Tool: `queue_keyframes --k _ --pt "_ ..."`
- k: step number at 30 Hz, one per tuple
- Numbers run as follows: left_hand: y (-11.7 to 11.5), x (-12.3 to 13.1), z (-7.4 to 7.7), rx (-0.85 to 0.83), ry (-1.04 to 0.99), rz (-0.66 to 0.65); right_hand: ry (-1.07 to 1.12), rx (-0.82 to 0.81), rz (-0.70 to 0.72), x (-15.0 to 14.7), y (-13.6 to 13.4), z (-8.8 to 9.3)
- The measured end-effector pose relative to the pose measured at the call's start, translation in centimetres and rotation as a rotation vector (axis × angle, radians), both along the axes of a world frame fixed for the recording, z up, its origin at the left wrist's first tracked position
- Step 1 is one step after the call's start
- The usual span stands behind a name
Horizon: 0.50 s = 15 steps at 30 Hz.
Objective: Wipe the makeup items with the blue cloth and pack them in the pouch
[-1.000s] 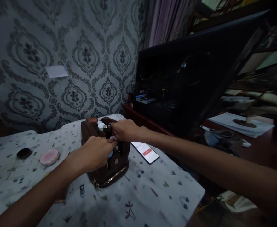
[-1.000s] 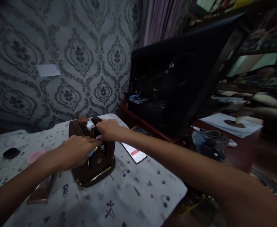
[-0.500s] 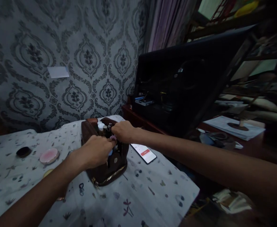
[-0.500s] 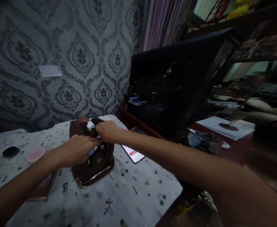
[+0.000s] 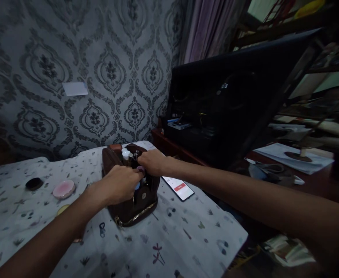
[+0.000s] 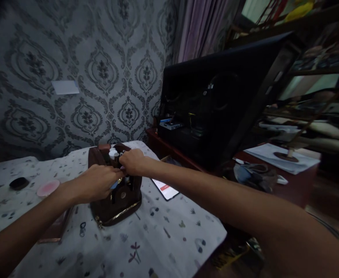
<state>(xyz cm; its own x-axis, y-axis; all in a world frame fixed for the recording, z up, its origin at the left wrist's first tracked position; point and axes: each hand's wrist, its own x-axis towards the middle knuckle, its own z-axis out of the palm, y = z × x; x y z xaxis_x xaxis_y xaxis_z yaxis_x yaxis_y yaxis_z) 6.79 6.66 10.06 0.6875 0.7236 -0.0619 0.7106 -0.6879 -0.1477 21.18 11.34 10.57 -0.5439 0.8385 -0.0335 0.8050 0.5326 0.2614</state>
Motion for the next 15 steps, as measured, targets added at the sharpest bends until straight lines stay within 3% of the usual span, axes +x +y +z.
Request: queue_keyframes --k 9,12,15 --pt "0.2 -0.1 -0.3 -0.028 -0.057 -0.003 0.064 -0.061 -0.02 1.2 -1.3 1.4" --pt "0.4 -0.3 -0.6 -0.032 -0.077 0.002 0.225 -0.025 -0.045 2.2 -2.1 1.8" --pt "0.6 -0.9 -0.9 -0.054 -0.187 0.0 0.522 0.066 -0.042 3.5 -3.0 1.1"
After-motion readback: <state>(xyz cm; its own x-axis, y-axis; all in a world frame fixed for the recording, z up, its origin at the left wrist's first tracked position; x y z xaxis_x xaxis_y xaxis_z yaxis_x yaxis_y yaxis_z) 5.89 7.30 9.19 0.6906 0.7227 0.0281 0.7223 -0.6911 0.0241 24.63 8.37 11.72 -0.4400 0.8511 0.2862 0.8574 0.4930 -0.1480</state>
